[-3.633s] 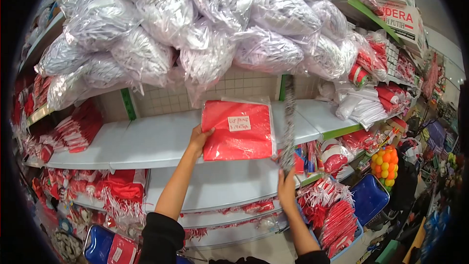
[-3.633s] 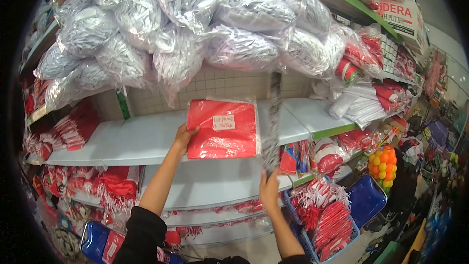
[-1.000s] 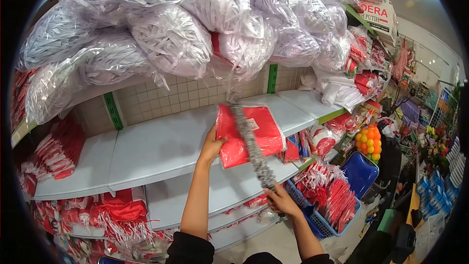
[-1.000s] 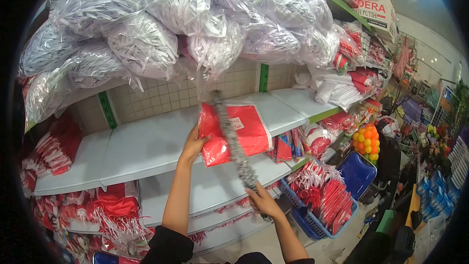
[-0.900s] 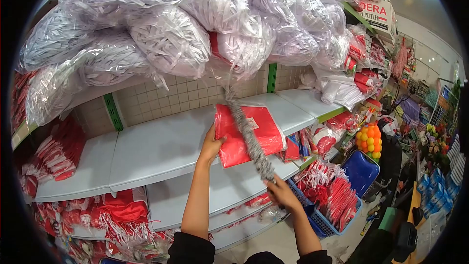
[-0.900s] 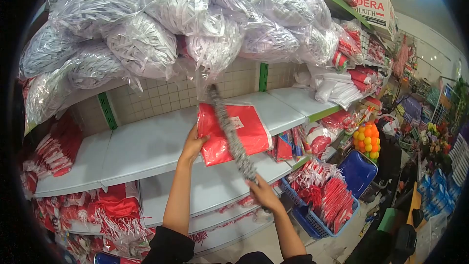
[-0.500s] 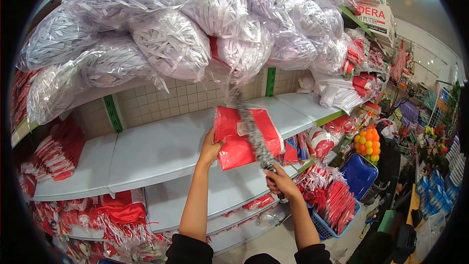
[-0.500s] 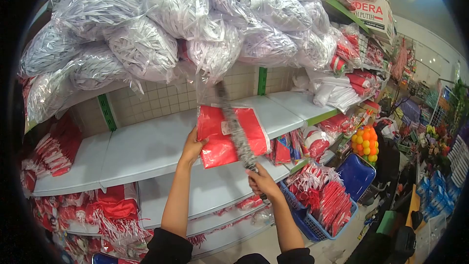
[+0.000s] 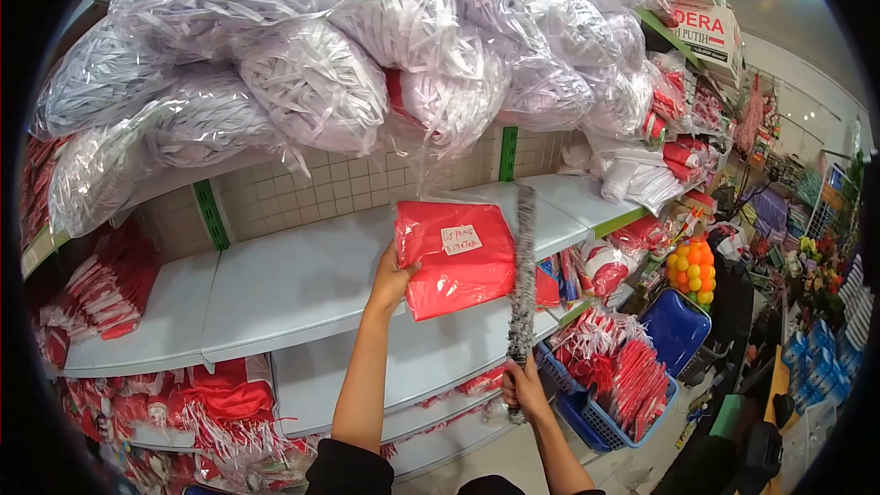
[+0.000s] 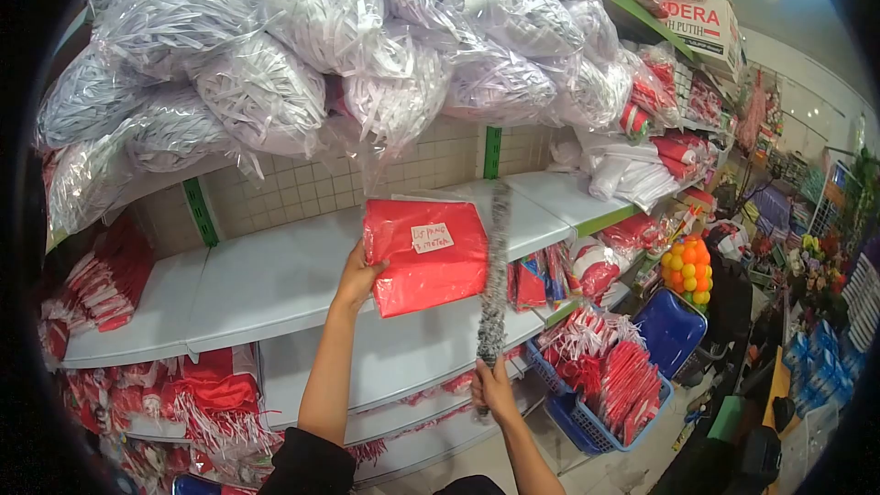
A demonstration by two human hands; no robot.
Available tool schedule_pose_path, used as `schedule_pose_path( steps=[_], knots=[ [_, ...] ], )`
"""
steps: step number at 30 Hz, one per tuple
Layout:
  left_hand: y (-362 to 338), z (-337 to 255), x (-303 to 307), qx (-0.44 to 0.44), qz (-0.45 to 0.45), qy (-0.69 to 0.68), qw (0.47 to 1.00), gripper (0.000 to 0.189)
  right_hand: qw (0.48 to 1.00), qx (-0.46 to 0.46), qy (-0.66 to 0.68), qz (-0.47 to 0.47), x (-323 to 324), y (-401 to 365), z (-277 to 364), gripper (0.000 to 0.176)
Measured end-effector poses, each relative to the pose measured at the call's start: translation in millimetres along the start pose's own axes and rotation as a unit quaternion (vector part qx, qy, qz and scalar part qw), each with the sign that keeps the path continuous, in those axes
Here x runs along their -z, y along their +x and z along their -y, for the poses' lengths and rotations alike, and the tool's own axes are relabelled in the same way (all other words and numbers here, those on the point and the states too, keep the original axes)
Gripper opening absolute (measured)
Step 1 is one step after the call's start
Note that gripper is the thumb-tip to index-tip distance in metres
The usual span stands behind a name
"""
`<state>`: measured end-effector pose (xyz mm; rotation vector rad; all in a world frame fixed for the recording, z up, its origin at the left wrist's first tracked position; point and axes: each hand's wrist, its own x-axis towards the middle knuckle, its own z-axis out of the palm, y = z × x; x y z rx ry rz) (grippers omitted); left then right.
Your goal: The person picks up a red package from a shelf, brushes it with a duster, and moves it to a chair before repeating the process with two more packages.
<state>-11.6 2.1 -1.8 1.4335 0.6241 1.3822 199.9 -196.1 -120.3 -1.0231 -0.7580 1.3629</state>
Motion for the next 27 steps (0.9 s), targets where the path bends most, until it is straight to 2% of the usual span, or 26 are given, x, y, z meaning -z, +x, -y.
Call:
schedule_pose_path(
  steps=[1, 3, 6, 10, 13, 14, 16, 19, 21, 23, 24, 26, 27],
  knots=[
    [1, 1, 1, 0.004, 0.002, -0.013, 1.000, 0.058, 0.998, -0.020, 0.057, 0.023, -1, -4, -6, 0.025],
    [1, 2, 1, -0.003, 0.006, -0.015, 1.000, 0.058, 0.995, -0.035, 0.042, 0.086, -3, -16, -13, 0.017],
    [3, 7, 2, -0.029, 0.006, -0.008, 1.000, 0.055, 0.989, -0.023, -0.097, 0.109, 17, -18, -20, 0.013],
    [2, 4, 2, -0.017, 0.008, 0.003, 1.000, 0.055, 0.997, 0.015, -0.074, -0.027, 27, -9, -33, 0.010],
    [-1, -1, -1, -0.007, 0.004, 0.001, 1.000, 0.055, 0.995, 0.010, -0.099, 0.027, 19, -16, -42, 0.021],
    [0, 0, -1, -0.011, 0.003, 0.000, 1.000, 0.055, 0.964, 0.057, -0.260, 0.030, 21, -18, -38, 0.029],
    [0, 3, 0, -0.020, 0.000, -0.002, 1.000, 0.055, 0.881, 0.282, -0.380, -0.011, 44, 12, -62, 0.036],
    [1, 4, -1, -0.025, -0.004, 0.028, 0.999, 0.055, 0.918, 0.234, -0.308, -0.089, 57, 30, -55, 0.037],
    [-3, -2, -2, -0.031, 0.005, 0.012, 0.999, 0.051, 0.961, 0.152, -0.151, -0.172, 54, 45, -36, 0.021],
    [-6, -10, -6, -0.024, 0.016, -0.039, 0.999, 0.047, 0.980, 0.138, -0.023, -0.139, 48, 43, -3, 0.016],
    [-7, -14, -8, -0.014, 0.023, -0.082, 0.996, 0.046, 0.973, 0.152, -0.056, -0.167, 51, 47, 2, 0.016],
    [-13, -23, -17, -0.009, 0.047, -0.184, 0.982, 0.044, 0.974, 0.150, 0.033, -0.166, 40, 44, 25, 0.017],
    [-20, -24, -23, 0.006, 0.053, -0.181, 0.982, 0.045, 0.975, 0.150, 0.067, -0.149, 43, 44, 31, 0.018]
  ],
)
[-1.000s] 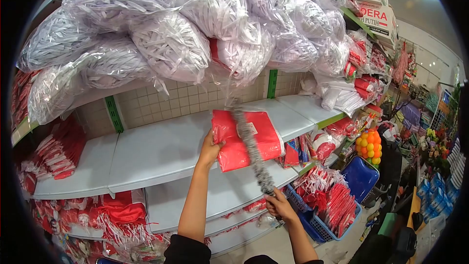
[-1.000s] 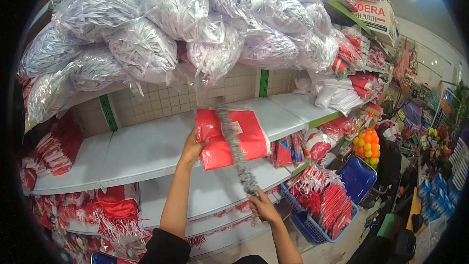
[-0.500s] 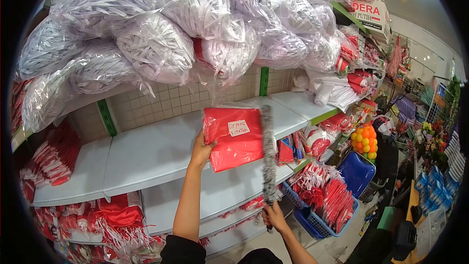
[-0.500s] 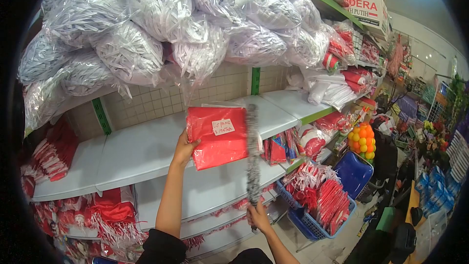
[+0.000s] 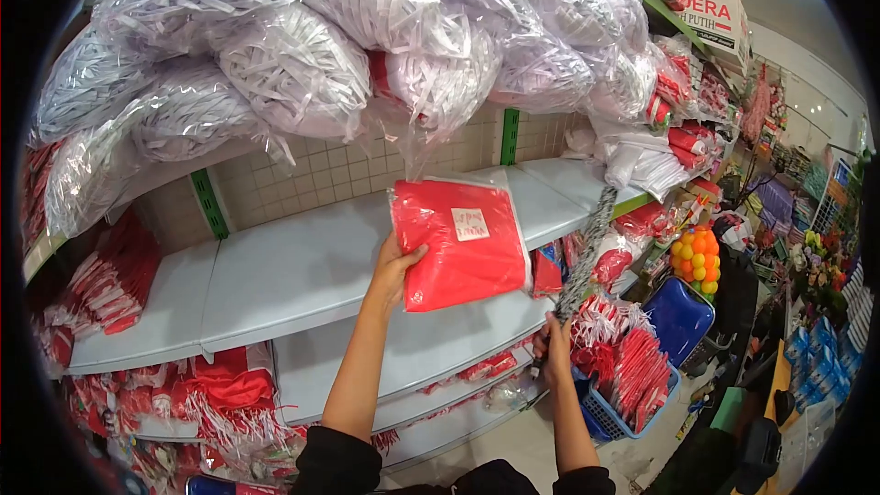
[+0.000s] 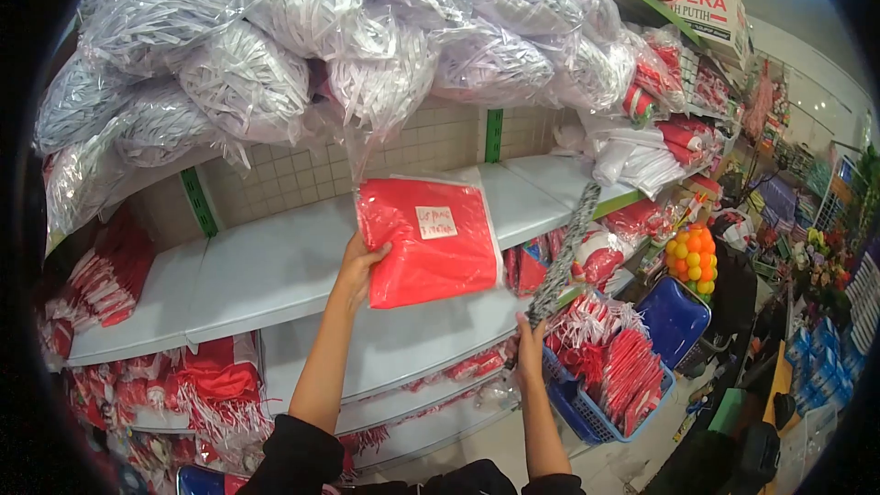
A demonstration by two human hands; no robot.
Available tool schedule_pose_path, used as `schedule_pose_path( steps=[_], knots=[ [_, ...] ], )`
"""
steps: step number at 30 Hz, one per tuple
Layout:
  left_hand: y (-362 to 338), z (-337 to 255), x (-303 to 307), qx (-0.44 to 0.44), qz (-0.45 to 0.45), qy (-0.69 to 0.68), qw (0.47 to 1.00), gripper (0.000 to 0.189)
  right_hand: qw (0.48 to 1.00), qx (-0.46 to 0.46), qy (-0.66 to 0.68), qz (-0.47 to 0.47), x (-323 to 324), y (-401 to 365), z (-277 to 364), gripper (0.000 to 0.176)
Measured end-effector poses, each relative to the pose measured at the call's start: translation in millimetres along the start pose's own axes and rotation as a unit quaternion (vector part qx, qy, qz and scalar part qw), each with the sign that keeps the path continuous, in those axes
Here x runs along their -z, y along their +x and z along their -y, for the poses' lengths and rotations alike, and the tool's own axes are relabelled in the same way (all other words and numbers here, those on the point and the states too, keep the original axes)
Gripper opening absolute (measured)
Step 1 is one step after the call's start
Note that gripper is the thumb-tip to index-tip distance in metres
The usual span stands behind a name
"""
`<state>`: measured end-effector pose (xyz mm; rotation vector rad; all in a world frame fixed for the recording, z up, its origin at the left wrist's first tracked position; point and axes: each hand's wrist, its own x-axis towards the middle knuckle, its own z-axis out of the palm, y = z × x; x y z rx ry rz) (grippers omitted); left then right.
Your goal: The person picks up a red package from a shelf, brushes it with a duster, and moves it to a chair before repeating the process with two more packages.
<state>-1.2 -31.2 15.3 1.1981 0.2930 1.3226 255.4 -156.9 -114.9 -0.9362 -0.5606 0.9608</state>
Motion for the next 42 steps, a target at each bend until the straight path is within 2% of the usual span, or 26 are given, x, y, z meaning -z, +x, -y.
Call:
schedule_pose_path(
  steps=[2, 3, 6, 7, 8, 11, 14, 17, 18, 20, 22, 24, 25, 28, 29, 30, 31, 32, 33, 34, 35, 36, 38, 39, 40, 42],
  knots=[
    [-8, 2, -11, 0.027, 0.010, 0.005, 1.000, 0.046, 0.999, 0.010, 0.048, 0.011, 5, 9, 4, 0.031],
    [-12, 5, -14, 0.037, 0.039, 0.027, 0.998, 0.046, 0.997, -0.032, 0.074, 0.009, 17, 20, -3, 0.031],
    [-22, 7, -34, 0.070, 0.119, -0.003, 0.990, 0.047, 0.996, -0.046, 0.040, 0.068, 32, 30, -5, 0.040],
    [-25, 8, -40, 0.096, 0.130, -0.016, 0.987, 0.050, 0.985, -0.063, 0.138, 0.076, 22, 33, -12, 0.059],
    [-25, 10, -44, 0.104, 0.148, -0.015, 0.983, 0.051, 0.986, -0.095, 0.100, 0.094, 27, 26, -11, 0.067],
    [-25, 8, -53, 0.123, 0.200, 0.013, 0.972, 0.054, 0.976, -0.086, 0.174, 0.097, 28, 7, -18, 0.061],
    [-21, 6, -52, 0.121, 0.175, 0.091, 0.973, 0.053, 0.983, -0.024, 0.152, 0.101, 42, 4, -20, 0.060],
    [-13, 19, -28, 0.065, 0.182, 0.258, 0.946, 0.052, 0.988, 0.057, 0.129, 0.070, 31, -15, 28, 0.059],
    [-18, 13, -34, 0.089, 0.165, 0.386, 0.903, 0.051, 0.990, 0.057, 0.117, 0.050, 31, -20, 44, 0.060],
    [-33, -1, -52, 0.130, 0.121, 0.617, 0.767, 0.049, 0.991, 0.103, 0.074, 0.039, 48, -11, 53, 0.060],
    [-47, 14, -57, 0.023, 0.056, 0.624, 0.779, 0.046, 0.985, 0.171, 0.025, 0.010, 43, -21, 71, 0.064],
    [-55, 25, -72, -0.077, -0.005, 0.639, 0.765, 0.045, 0.982, 0.176, -0.046, -0.048, 49, -23, 82, 0.072],
    [-57, 30, -79, -0.086, 0.000, 0.619, 0.781, 0.046, 0.975, 0.203, -0.060, -0.068, 41, -31, 91, 0.075],
    [-52, 45, -99, 0.047, 0.170, 0.378, 0.909, 0.053, 0.942, 0.280, -0.142, -0.118, 21, -35, 91, 0.083],
    [-51, 52, -106, 0.077, 0.200, 0.317, 0.924, 0.057, 0.932, 0.257, -0.205, -0.153, 10, -40, 90, 0.086],
    [-50, 59, -113, 0.105, 0.229, 0.254, 0.934, 0.060, 0.932, 0.245, -0.230, -0.134, -4, -46, 91, 0.088],
    [-49, 66, -120, 0.133, 0.258, 0.189, 0.938, 0.064, 0.917, 0.216, -0.284, -0.177, -15, -45, 80, 0.088],
    [-46, 76, -124, 0.141, 0.219, 0.177, 0.949, 0.067, 0.912, 0.237, -0.301, -0.144, -25, -43, 69, 0.085],
    [-42, 89, -127, 0.148, 0.180, 0.164, 0.959, 0.070, 0.921, 0.279, -0.264, -0.061, -36, -45, 63, 0.080],
    [-41, 90, -132, 0.155, 0.140, 0.151, 0.966, 0.073, 0.907, 0.279, -0.308, -0.068, -50, -47, 54, 0.075],
    [-43, 88, -135, 0.133, 0.104, 0.137, 0.976, 0.073, 0.925, 0.295, -0.239, 0.012, -60, -49, 52, 0.067],
    [-41, 84, -132, 0.141, 0.112, 0.123, 0.976, 0.071, 0.933, 0.297, -0.203, 0.028, -69, -50, 52, 0.059],
    [-33, 73, -118, 0.157, 0.124, 0.096, 0.975, 0.067, 0.970, 0.214, -0.077, 0.083, -63, -34, 32, 0.045],
    [-26, 78, -111, 0.192, 0.052, 0.043, 0.979, 0.058, 0.978, 0.178, -0.018, 0.109, -64, -31, 27, 0.038],
    [-23, 70, -101, 0.236, 0.073, -0.015, 0.969, 0.052, 0.977, 0.161, 0.032, 0.138, -76, -46, 42, 0.030],
    [-19, 56, -94, 0.258, 0.000, -0.077, 0.963, 0.049, 0.973, 0.138, 0.082, 0.165, -86, -59, 42, 0.024]
  ],
)
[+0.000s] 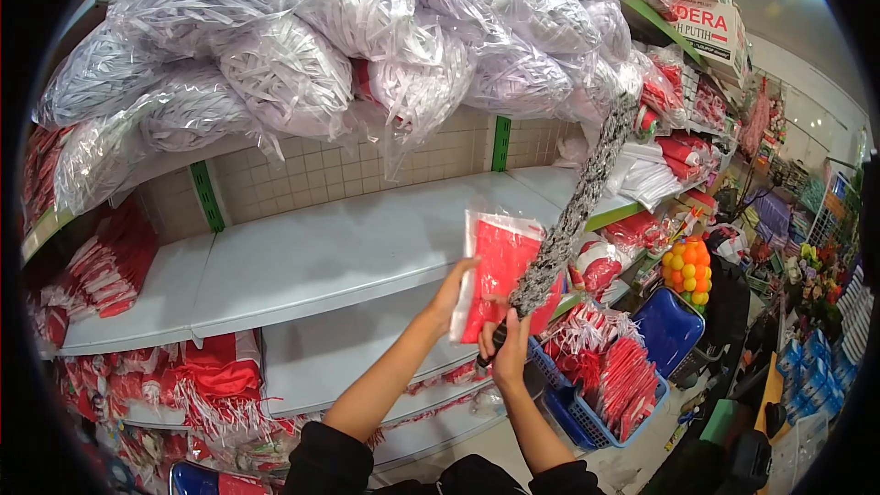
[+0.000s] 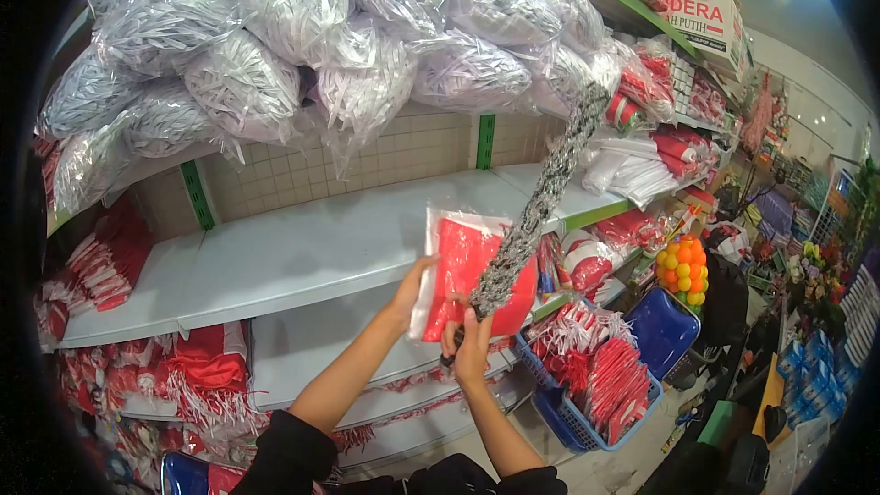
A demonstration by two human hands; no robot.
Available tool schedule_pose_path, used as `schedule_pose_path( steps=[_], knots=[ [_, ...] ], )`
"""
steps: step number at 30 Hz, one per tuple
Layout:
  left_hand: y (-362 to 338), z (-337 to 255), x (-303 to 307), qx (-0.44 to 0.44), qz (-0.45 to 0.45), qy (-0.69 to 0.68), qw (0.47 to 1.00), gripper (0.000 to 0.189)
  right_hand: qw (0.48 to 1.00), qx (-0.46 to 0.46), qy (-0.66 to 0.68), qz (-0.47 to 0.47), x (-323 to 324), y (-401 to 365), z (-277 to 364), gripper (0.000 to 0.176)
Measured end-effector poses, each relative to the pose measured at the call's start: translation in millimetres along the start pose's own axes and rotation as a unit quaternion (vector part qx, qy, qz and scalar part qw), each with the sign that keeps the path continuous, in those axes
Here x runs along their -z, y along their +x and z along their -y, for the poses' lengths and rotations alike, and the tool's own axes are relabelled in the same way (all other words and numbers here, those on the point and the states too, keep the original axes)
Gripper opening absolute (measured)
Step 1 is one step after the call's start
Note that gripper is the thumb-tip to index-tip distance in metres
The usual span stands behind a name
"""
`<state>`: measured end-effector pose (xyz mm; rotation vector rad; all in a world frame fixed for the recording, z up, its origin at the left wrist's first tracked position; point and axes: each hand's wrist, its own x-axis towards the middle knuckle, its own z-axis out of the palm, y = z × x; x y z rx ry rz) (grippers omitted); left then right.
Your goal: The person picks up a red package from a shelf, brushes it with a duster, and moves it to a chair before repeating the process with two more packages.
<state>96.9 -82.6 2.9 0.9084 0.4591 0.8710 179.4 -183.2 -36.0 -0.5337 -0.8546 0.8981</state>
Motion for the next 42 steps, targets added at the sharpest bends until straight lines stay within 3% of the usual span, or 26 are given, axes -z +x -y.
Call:
schedule_pose_path(
  steps=[2, 3, 5, 8, 9, 11, 12, 14, 18, 19, 22, 23, 26, 27, 30, 31, 32, 34, 36, 38, 40, 42],
  knots=[
    [4, -10, 13, 0.012, 0.039, -0.084, 0.996, 0.047, 1.000, -0.010, 0.000, 0.000, -2, -16, -15, 0.027],
    [-1, -19, 5, -0.033, -0.006, -0.098, 0.995, 0.049, 0.999, -0.033, 0.017, -0.022, -7, -28, -21, 0.026],
    [0, -31, 12, -0.061, -0.024, -0.095, 0.993, 0.048, 0.998, -0.059, 0.019, -0.018, -12, -49, -32, 0.027],
    [15, -49, 43, -0.088, -0.024, -0.041, 0.995, 0.047, 0.985, -0.169, -0.042, 0.009, -6, -84, -58, 0.024],
    [21, -55, 57, -0.096, -0.022, -0.011, 0.995, 0.047, 0.980, -0.170, -0.098, 0.035, -2, -89, -65, 0.023],
    [37, -71, 91, -0.071, -0.116, 0.073, 0.988, 0.042, 0.959, -0.170, -0.209, 0.088, 11, -91, -85, 0.023],
    [37, -76, 104, -0.055, -0.162, 0.114, 0.979, 0.039, 0.956, -0.134, -0.253, 0.066, 23, -88, -99, 0.023],
    [24, -91, 122, -0.102, -0.106, 0.112, 0.983, 0.033, 0.939, -0.056, -0.339, 0.022, 49, -74, -124, 0.024],
    [10, -98, 131, -0.129, -0.094, 0.112, 0.981, 0.037, 0.962, -0.226, -0.127, -0.089, 24, -63, -94, 0.026],
    [15, -96, 138, -0.147, -0.078, 0.111, 0.980, 0.037, 0.960, -0.235, -0.135, -0.067, 15, -63, -87, 0.026],
    [21, -87, 143, -0.192, -0.116, 0.153, 0.962, 0.035, 0.934, -0.170, -0.265, 0.169, 24, -55, -94, 0.025],
    [22, -86, 145, -0.190, -0.135, 0.182, 0.955, 0.034, 0.924, -0.142, -0.301, 0.188, 28, -50, -91, 0.025],
    [18, -81, 139, -0.260, -0.127, 0.214, 0.933, 0.035, 0.950, -0.272, -0.146, 0.045, 16, -32, -68, 0.024],
    [17, -80, 139, -0.276, -0.134, 0.243, 0.920, 0.034, 0.959, -0.272, -0.078, -0.010, 12, -27, -69, 0.027],
    [22, -76, 146, -0.291, -0.157, 0.293, 0.897, 0.033, 0.955, -0.291, -0.032, -0.041, -4, -29, -64, 0.030],
    [25, -75, 148, -0.296, -0.165, 0.297, 0.893, 0.033, 0.953, -0.287, -0.091, 0.038, -7, -33, -63, 0.031],
    [27, -73, 151, -0.300, -0.174, 0.301, 0.888, 0.033, 0.928, -0.346, -0.103, 0.095, -8, -39, -54, 0.030],
    [28, -75, 153, -0.289, -0.180, 0.308, 0.889, 0.035, 0.889, -0.414, -0.071, 0.180, -5, -39, -45, 0.030],
    [24, -78, 152, -0.256, -0.177, 0.312, 0.898, 0.040, 0.911, -0.394, -0.043, 0.111, 6, -27, -45, 0.031],
    [20, -78, 146, -0.273, -0.180, 0.312, 0.892, 0.041, 0.946, -0.322, 0.035, 0.007, 10, -18, -49, 0.031],
    [18, -78, 143, -0.280, -0.175, 0.316, 0.890, 0.041, 0.948, -0.300, 0.094, -0.053, 6, -10, -47, 0.031],
    [15, -79, 139, -0.268, -0.179, 0.302, 0.897, 0.041, 0.917, -0.389, 0.061, 0.067, 4, -9, -32, 0.031]
  ],
)
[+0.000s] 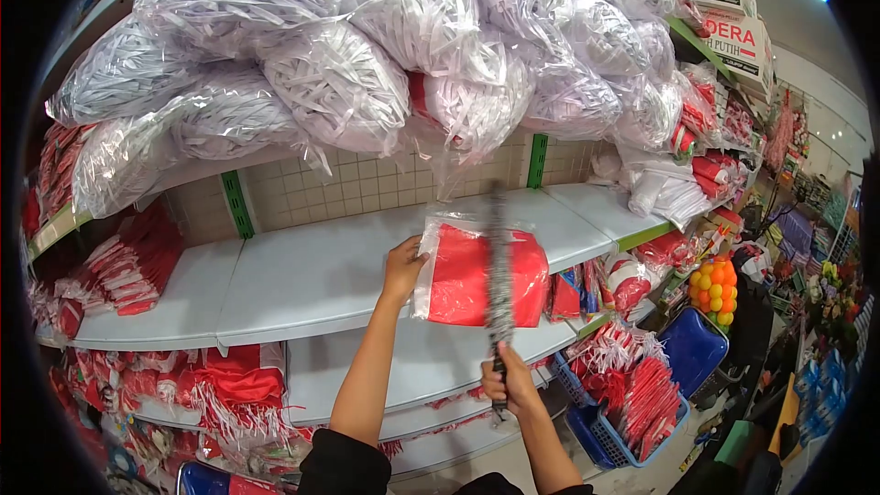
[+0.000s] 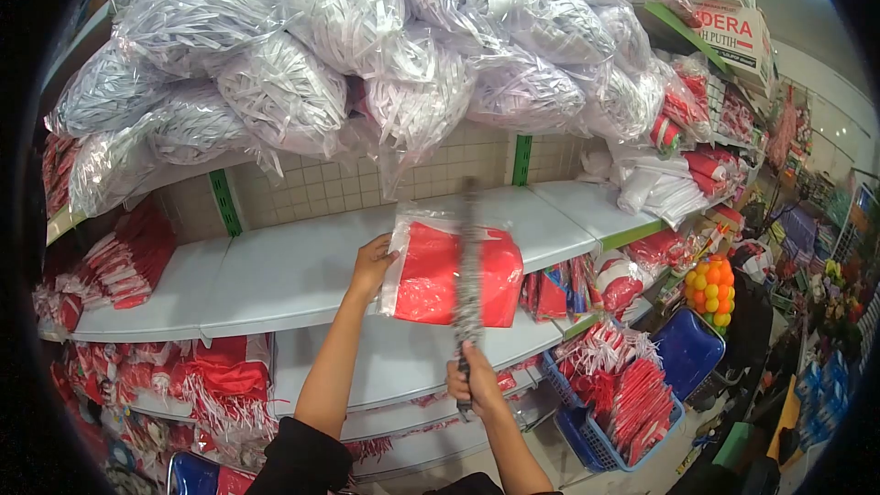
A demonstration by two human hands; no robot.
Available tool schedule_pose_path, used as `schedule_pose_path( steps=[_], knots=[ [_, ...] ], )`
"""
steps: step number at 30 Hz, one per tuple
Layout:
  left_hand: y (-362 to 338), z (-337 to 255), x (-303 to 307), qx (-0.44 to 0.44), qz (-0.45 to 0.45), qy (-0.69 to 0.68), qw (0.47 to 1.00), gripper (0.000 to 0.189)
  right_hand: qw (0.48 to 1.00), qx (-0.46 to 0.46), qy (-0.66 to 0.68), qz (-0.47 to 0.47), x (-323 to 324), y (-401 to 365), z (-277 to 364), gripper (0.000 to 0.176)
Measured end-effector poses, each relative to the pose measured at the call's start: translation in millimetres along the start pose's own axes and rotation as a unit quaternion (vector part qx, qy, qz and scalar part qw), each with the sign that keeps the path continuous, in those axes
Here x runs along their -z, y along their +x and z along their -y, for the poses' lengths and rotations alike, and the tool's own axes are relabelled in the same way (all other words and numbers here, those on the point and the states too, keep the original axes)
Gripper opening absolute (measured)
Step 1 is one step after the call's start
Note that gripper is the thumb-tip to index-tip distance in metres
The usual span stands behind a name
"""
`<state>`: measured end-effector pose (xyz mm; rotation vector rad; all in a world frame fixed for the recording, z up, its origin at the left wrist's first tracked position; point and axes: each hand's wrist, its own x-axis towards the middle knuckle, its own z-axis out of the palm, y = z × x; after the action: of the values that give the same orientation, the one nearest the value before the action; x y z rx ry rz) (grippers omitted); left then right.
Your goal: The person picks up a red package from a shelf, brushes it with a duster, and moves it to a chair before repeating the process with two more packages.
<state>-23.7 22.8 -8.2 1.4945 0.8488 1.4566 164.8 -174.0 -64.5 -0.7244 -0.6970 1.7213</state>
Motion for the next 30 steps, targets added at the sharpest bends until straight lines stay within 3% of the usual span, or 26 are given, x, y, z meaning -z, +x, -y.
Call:
schedule_pose_path(
  steps=[1, 4, 8, 11, 12, 14, 17, 20, 22, 24, 25, 28, 29, 30],
  knots=[
    [0, -2, -1, 0.008, -0.001, -0.006, 1.000, 0.041, 0.997, -0.051, -0.034, 0.047, 0, -4, 4, 0.031],
    [1, 2, -2, -0.009, -0.020, -0.009, 1.000, 0.036, 0.996, -0.032, -0.078, 0.029, 9, 0, 6, 0.031],
    [2, 10, 0, -0.030, -0.008, -0.010, 0.999, 0.036, 0.983, 0.139, 0.073, -0.099, 22, 19, -1, 0.038],
    [6, 13, 2, -0.031, -0.008, -0.014, 0.999, 0.036, 0.986, 0.113, -0.013, -0.120, 10, 6, -12, 0.040],
    [7, 14, 2, -0.027, -0.012, -0.015, 0.999, 0.036, 0.996, 0.043, -0.075, -0.038, 16, -2, -15, 0.036],
    [6, 16, 2, -0.020, -0.011, -0.016, 1.000, 0.036, 0.991, -0.034, -0.123, 0.027, 22, -11, -18, 0.032],
    [4, 11, 3, -0.022, -0.001, -0.012, 1.000, 0.036, 0.991, 0.029, -0.108, -0.079, 34, -12, -33, 0.029],
    [1, 9, 0, -0.025, -0.012, -0.002, 1.000, 0.035, 0.973, 0.154, -0.058, -0.163, 34, -8, -53, 0.028],
    [-1, 1, -2, -0.018, -0.025, 0.013, 0.999, 0.035, 0.952, 0.156, -0.217, -0.148, 48, -3, -81, 0.028],
    [4, 12, 0, -0.038, -0.045, 0.036, 0.998, 0.035, 0.919, 0.133, -0.361, -0.079, 64, -2, -107, 0.028],
    [5, 15, 1, -0.047, -0.056, 0.047, 0.996, 0.035, 0.844, 0.197, -0.493, -0.068, 74, -1, -113, 0.038],
    [5, 14, 3, -0.035, -0.023, 0.032, 0.999, 0.035, 0.687, 0.356, -0.610, -0.174, 120, 34, -134, 0.040],
    [-2, -2, 0, -0.034, -0.008, 0.015, 0.999, 0.035, 0.684, 0.369, -0.581, -0.244, 121, 46, -137, 0.032],
    [-1, 1, -1, -0.031, -0.008, 0.007, 0.999, 0.035, 0.796, 0.310, -0.470, -0.224, 125, 56, -142, 0.031]
  ],
)
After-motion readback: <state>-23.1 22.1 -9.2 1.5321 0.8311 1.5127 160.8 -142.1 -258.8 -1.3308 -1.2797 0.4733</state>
